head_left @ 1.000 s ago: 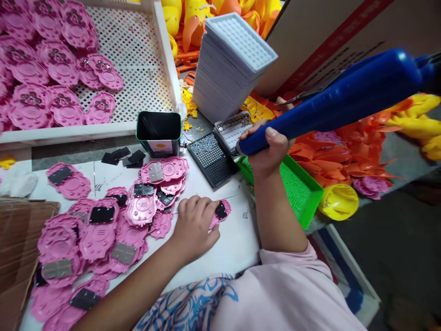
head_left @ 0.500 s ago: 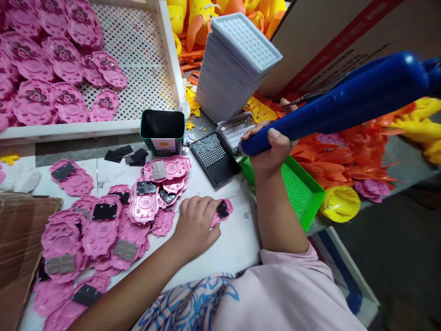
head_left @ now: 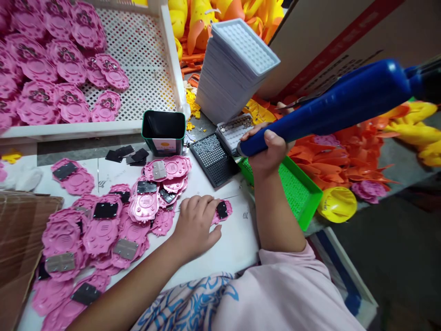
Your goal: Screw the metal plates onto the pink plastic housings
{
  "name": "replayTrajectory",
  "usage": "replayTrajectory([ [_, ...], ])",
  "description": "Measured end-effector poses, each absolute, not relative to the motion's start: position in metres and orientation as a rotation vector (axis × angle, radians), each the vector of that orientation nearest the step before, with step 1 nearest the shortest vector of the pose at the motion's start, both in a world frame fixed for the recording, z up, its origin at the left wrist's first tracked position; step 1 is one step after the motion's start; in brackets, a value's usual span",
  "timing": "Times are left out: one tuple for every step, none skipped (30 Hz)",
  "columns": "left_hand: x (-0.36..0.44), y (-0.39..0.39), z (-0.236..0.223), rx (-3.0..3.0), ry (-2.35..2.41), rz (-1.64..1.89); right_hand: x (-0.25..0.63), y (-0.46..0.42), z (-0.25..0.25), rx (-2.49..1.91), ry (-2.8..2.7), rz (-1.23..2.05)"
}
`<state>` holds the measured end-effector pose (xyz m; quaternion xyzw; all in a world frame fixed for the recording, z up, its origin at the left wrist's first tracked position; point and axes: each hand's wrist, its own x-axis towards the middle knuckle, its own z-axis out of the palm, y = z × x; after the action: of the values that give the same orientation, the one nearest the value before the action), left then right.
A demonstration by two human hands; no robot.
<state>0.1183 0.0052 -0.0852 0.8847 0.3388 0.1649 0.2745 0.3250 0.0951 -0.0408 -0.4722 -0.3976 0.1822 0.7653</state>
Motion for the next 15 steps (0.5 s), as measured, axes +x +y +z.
replayTrajectory([
  [0.118,0.005,-0.085,2.384,0.918,0.431,0.324,0.095,-0.040,-1.008,-0.845,0.400],
  [0.119,0.006,-0.085,2.391,0.928,0.417,0.324,0.095,-0.040,-0.994,-0.830,0.402],
  [0.119,0.006,-0.085,2.399,0.941,0.401,0.324,0.095,-0.038,-0.988,-0.818,0.405],
  [0.119,0.006,-0.086,2.408,0.953,0.388,0.324,0.094,-0.036,-0.991,-0.809,0.412],
  [0.119,0.006,-0.086,2.417,0.965,0.379,0.324,0.093,-0.034,-0.997,-0.799,0.418],
  [0.120,0.006,-0.086,2.425,0.975,0.372,0.325,0.091,-0.030,-1.001,-0.785,0.419],
  [0.120,0.007,-0.086,2.431,0.982,0.369,0.325,0.089,-0.026,-1.005,-0.772,0.421],
  [0.121,0.007,-0.087,2.436,0.984,0.366,0.325,0.085,-0.020,-1.007,-0.765,0.421],
  [0.121,0.007,-0.087,2.442,0.985,0.368,0.324,0.081,-0.014,-1.005,-0.763,0.421],
  [0.121,0.007,-0.087,2.447,0.985,0.370,0.323,0.075,-0.008,-1.001,-0.765,0.427],
  [0.122,0.007,-0.087,2.450,0.990,0.373,0.321,0.069,-0.003,-1.001,-0.770,0.451],
  [0.122,0.007,-0.087,2.452,0.997,0.374,0.319,0.061,0.002,-1.001,-0.779,0.491],
  [0.122,0.007,-0.087,2.452,1.007,0.372,0.316,0.053,0.005,-0.999,-0.791,0.540],
  [0.123,0.007,-0.086,2.450,1.019,0.368,0.312,0.045,0.007,-0.983,-0.807,0.594],
  [0.123,0.007,-0.086,2.447,1.026,0.360,0.309,0.036,0.007,-0.956,-0.826,0.653],
])
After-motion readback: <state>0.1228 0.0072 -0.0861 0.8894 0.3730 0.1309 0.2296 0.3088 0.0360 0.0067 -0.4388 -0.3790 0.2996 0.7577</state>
